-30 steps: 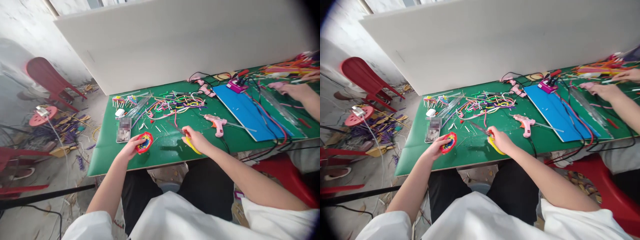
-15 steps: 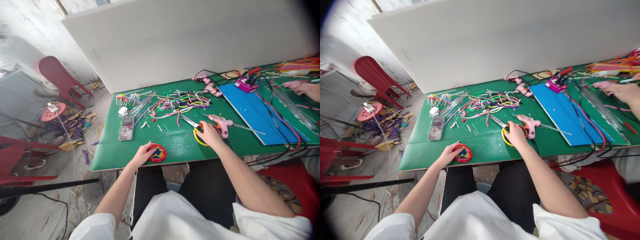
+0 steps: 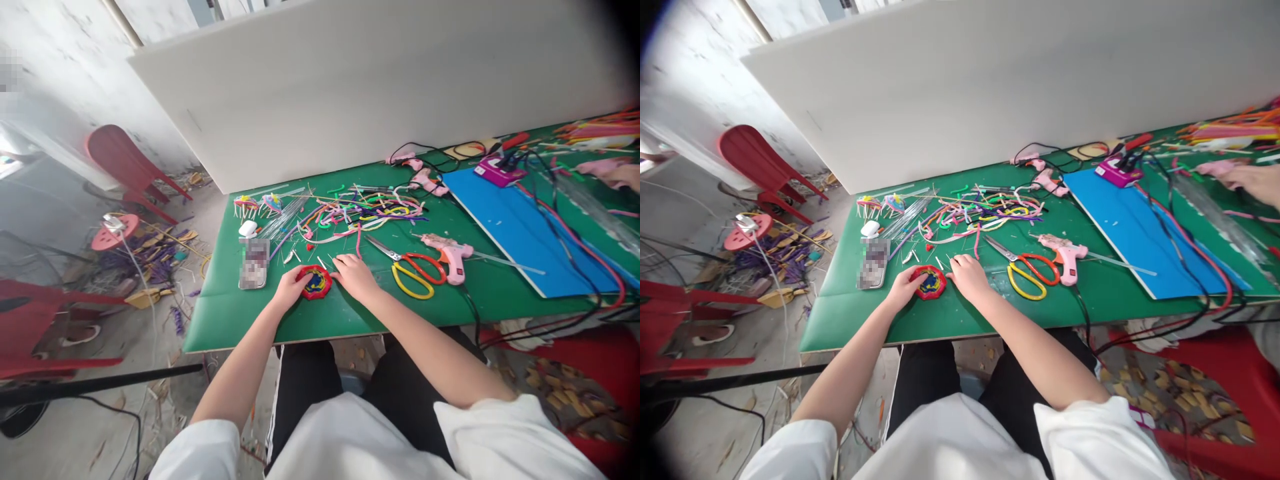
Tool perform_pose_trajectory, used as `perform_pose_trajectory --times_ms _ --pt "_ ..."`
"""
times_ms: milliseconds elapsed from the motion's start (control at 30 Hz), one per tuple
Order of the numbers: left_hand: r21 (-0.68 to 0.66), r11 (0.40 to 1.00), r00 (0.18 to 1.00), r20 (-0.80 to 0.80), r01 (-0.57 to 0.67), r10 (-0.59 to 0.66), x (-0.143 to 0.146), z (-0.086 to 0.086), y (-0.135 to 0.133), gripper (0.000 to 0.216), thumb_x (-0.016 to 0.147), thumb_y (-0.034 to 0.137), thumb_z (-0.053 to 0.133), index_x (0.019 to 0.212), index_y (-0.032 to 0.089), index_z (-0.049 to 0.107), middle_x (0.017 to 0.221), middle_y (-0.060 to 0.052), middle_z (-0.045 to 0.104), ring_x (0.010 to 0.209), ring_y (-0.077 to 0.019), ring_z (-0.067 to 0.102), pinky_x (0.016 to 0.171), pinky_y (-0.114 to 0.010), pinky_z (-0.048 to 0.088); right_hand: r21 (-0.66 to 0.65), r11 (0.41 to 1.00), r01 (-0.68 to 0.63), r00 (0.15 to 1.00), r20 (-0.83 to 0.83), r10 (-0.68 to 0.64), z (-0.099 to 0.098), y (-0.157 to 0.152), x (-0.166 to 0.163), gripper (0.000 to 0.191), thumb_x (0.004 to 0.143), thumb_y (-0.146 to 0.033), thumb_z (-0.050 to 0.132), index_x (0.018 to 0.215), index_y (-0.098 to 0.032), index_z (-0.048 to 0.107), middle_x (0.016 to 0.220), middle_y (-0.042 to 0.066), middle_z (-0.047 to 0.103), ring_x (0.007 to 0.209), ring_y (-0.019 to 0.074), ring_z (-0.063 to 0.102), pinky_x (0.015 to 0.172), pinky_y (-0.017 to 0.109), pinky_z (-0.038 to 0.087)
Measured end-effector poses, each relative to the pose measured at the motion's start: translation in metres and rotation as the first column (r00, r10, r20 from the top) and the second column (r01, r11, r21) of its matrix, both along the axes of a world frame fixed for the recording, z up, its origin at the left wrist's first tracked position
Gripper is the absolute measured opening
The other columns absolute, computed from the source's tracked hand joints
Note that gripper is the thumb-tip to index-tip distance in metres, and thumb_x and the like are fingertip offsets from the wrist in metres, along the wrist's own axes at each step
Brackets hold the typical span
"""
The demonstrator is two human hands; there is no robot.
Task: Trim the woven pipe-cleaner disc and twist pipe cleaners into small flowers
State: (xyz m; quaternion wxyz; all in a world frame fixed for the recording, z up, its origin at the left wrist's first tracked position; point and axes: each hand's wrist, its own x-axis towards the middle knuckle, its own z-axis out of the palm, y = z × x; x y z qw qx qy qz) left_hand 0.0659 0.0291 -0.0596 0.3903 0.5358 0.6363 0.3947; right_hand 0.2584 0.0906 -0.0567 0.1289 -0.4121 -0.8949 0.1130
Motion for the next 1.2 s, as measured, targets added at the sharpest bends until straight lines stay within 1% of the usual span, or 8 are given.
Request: perform_pose_trajectory --times_ms 233,467,667,767,833,900,1067,1200 --pt "0.050 0.994 0.993 0.079 -0.095 0.091 -0.025 -0.004 0.032 0.025 0.073 0.035 0.063 0.090 0.016 0.066 0.081 -0.003 0.068 0.078 -0.0176 0.061 0.072 -0.028 0.049 -0.058 0.997 0.046 0.999 0.031 -0.045 0.001 0.012 -0.036 0.025 0.084 -0.007 0.042 0.089 -0.015 0.066 0.090 0.011 0.061 0.090 0.0214 0.051 0.074 0.029 0.039" --pt "0.093 0.954 0.931 0.264 -0.284 0.251 -0.040 -0.010 0.039 0.031 0.067 0.034 0.066 0.092 0.015 0.065 0.085 -0.003 0.068 0.080 -0.0178 0.063 0.076 -0.029 0.049 -0.124 0.992 -0.030 0.999 -0.043 0.025 0.002 0.032 -0.080 0.024 0.090 -0.020 0.043 0.093 -0.018 0.066 0.093 0.006 0.062 0.090 0.0157 0.054 0.072 0.022 0.039" --pt "0.052 0.938 0.866 0.404 -0.343 0.294 -0.045 -0.001 0.033 0.032 0.065 0.035 0.068 0.090 0.017 0.061 0.079 -0.001 0.068 0.072 -0.0163 0.064 0.070 -0.028 0.051 -0.124 0.991 -0.047 0.995 -0.093 0.036 0.019 0.053 -0.047 0.031 0.093 -0.032 0.038 0.108 -0.023 0.063 0.104 0.004 0.064 0.100 0.0143 0.054 0.087 0.024 0.039" --pt "0.036 0.949 0.860 0.434 -0.315 0.269 -0.042 0.004 0.029 0.032 0.064 0.035 0.069 0.089 0.017 0.060 0.078 0.000 0.068 0.071 -0.0168 0.065 0.068 -0.029 0.051 -0.133 0.991 0.017 0.999 -0.040 -0.023 0.026 0.065 -0.009 0.032 0.085 -0.039 0.053 0.110 -0.021 0.062 0.107 0.007 0.062 0.102 0.0187 0.054 0.086 0.028 0.041" --pt "0.022 0.968 0.875 0.432 -0.251 0.217 -0.036 0.006 0.026 0.031 0.064 0.034 0.069 0.088 0.016 0.061 0.078 -0.002 0.069 0.072 -0.0181 0.065 0.069 -0.029 0.051 -0.156 0.987 0.048 0.999 0.027 -0.045 0.028 0.072 0.015 0.045 0.072 -0.045 0.067 0.111 -0.023 0.062 0.111 0.007 0.060 0.104 0.0205 0.054 0.084 0.029 0.043" --pt "0.000 0.987 0.898 0.413 -0.163 0.148 -0.025 0.007 0.023 0.029 0.065 0.032 0.069 0.088 0.016 0.063 0.079 -0.003 0.069 0.074 -0.0193 0.065 0.071 -0.031 0.052 -0.186 0.978 0.094 0.991 0.111 -0.074 0.027 0.078 0.032 0.042 0.065 -0.039 0.074 0.102 -0.020 0.065 0.103 0.007 0.061 0.092 0.0194 0.058 0.073 0.027 0.045" --pt "-0.057 0.997 0.951 0.308 0.047 -0.028 0.013 0.010 0.033 0.023 0.064 0.029 0.070 0.082 0.015 0.068 0.079 -0.004 0.070 0.075 -0.0202 0.064 0.069 -0.029 0.051 -0.162 0.980 0.113 0.977 0.195 -0.080 0.025 0.084 0.039 0.002 0.071 -0.018 0.068 0.072 -0.019 0.066 0.088 0.004 0.062 0.086 0.0170 0.058 0.069 0.025 0.042" --pt "-0.030 0.996 0.972 0.223 0.081 -0.073 0.026 0.006 0.053 0.022 0.070 0.032 0.064 0.085 0.016 0.068 0.082 -0.004 0.069 0.078 -0.0195 0.063 0.073 -0.030 0.050 -0.130 0.989 0.076 0.976 0.215 -0.047 0.027 0.083 0.032 0.007 0.077 -0.017 0.061 0.071 -0.019 0.064 0.089 0.003 0.064 0.092 0.0167 0.057 0.071 0.024 0.040"
